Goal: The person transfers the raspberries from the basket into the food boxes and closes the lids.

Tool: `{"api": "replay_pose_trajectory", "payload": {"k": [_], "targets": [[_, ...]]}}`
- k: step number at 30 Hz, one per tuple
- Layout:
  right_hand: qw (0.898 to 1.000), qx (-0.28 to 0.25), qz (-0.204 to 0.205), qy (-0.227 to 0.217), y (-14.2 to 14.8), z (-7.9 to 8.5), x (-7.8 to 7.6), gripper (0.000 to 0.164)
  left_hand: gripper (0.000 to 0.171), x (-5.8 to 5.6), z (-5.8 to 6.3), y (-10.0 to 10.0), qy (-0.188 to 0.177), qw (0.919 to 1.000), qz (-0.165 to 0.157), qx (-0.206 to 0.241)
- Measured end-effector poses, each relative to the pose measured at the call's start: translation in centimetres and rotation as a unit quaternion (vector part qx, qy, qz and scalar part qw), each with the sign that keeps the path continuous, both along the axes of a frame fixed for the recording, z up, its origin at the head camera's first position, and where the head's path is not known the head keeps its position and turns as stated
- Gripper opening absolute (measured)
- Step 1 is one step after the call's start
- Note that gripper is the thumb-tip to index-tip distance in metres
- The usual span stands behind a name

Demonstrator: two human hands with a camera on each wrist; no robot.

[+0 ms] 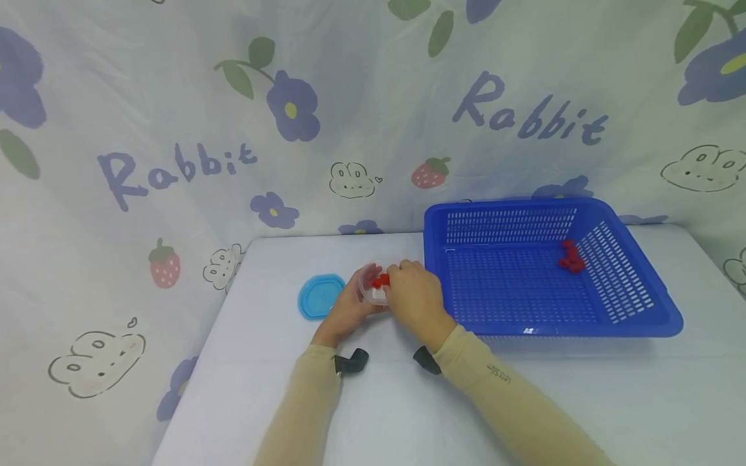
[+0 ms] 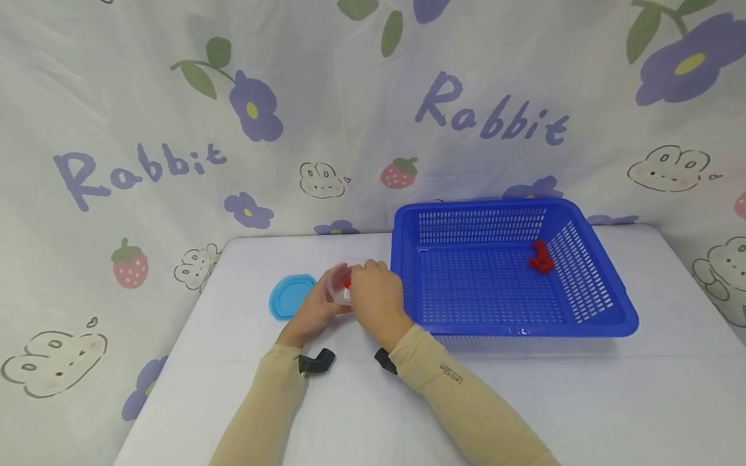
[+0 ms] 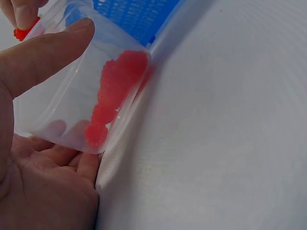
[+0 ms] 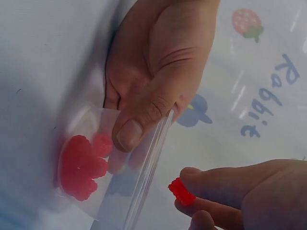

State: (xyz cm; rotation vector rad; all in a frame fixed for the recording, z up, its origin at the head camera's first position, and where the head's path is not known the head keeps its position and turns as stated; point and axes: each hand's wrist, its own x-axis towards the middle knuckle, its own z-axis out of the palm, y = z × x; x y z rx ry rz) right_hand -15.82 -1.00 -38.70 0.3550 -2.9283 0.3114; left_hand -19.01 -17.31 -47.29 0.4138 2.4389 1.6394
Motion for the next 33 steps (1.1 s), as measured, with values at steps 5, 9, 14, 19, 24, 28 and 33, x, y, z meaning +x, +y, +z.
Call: {"api": "replay_pose_trajectory", "payload": {"k": [5, 9, 14, 19, 24, 28, 33], "targets": [[1.000, -0.011, 0.002, 0.004, 0.1, -0.1, 0.0, 0.031, 0.088, 0.3, 0.8, 0.1, 0.001, 0.9999, -0.011, 0.004], [1.000, -0.018, 0.003, -0.006, 0.1, -0.1, 0.0, 0.033, 0.087, -0.3, -0.5, -0.1, 0.011, 0.9999, 0.001, 0.002], [0.998, -0.065, 0.004, -0.026, 0.4, 0.3, 0.2, 0.033, 0.088, -0.1, -0.4, 0.0, 0.007, 0.9999, 0.006, -0.004], [0.993, -0.120, 0.008, -0.022, 1.1, 1.1, 0.5, 0.031, 0.090, 0.1, -0.3, 0.1, -0.001, 0.9997, 0.014, -0.018], [0.990, -0.139, 0.015, -0.001, 2.1, 1.7, 0.6, 0.029, 0.092, 0.1, -0.3, 0.1, -0.010, 0.9995, 0.023, -0.020], [0.988, -0.154, 0.019, 0.010, 3.1, 2.1, 0.6, 0.027, 0.093, 0.1, -0.4, 0.2, -0.018, 0.9994, 0.025, -0.015], [0.988, -0.153, 0.017, 0.010, 4.4, 2.7, 0.6, 0.029, 0.092, 0.0, -0.4, 0.2, -0.023, 0.9993, 0.023, -0.017]]}}
